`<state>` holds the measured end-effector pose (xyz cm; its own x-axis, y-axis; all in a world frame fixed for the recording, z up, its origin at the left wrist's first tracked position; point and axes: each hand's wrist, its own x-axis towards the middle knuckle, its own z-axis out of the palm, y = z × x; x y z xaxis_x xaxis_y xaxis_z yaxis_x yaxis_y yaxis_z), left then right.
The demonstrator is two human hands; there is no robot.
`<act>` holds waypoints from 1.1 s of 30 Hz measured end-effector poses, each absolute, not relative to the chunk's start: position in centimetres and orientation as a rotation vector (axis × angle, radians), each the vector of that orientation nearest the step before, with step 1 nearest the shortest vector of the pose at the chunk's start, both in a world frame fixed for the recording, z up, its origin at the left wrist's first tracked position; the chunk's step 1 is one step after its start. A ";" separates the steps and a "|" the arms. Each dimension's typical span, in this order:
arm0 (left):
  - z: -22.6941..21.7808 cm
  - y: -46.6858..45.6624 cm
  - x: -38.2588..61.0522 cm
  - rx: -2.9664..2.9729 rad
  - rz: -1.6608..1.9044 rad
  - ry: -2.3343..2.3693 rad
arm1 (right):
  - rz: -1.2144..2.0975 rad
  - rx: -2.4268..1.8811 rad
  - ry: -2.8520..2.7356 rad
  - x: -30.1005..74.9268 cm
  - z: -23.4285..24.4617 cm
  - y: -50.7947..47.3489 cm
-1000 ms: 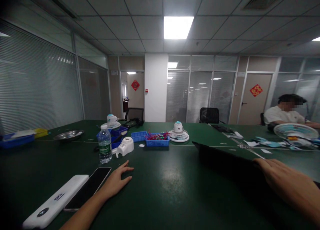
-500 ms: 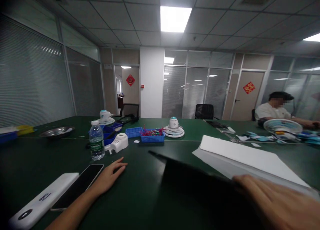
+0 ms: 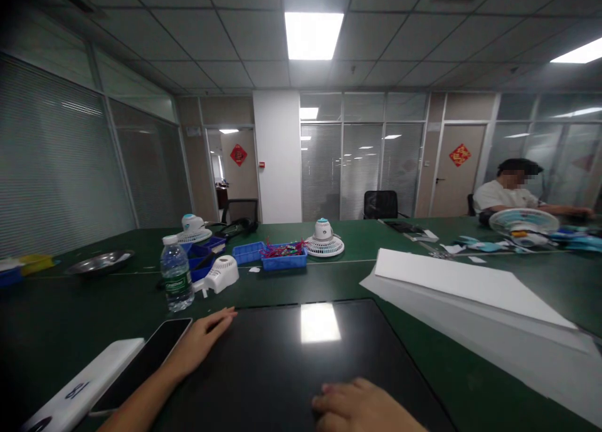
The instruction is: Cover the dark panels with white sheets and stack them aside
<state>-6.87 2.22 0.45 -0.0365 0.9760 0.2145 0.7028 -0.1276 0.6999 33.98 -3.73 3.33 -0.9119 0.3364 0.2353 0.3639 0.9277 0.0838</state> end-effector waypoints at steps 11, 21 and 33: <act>-0.5 2.5 -6.4 2.068 0.704 1.926 | -0.217 -2.032 -2.019 49.2 -2.1 14.6; -1.0 3.0 -6.5 2.052 0.720 1.918 | -0.361 -2.107 -1.916 58.1 -5.1 16.8; -0.7 2.9 -5.9 2.040 0.715 1.925 | -0.308 -2.179 -1.923 58.0 -6.1 17.7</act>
<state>-5.93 2.91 -0.74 0.0087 0.9835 0.1806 0.8631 -0.0986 0.4954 58.03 17.73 -6.07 0.1221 0.9466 0.2982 0.9924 -0.1202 -0.0250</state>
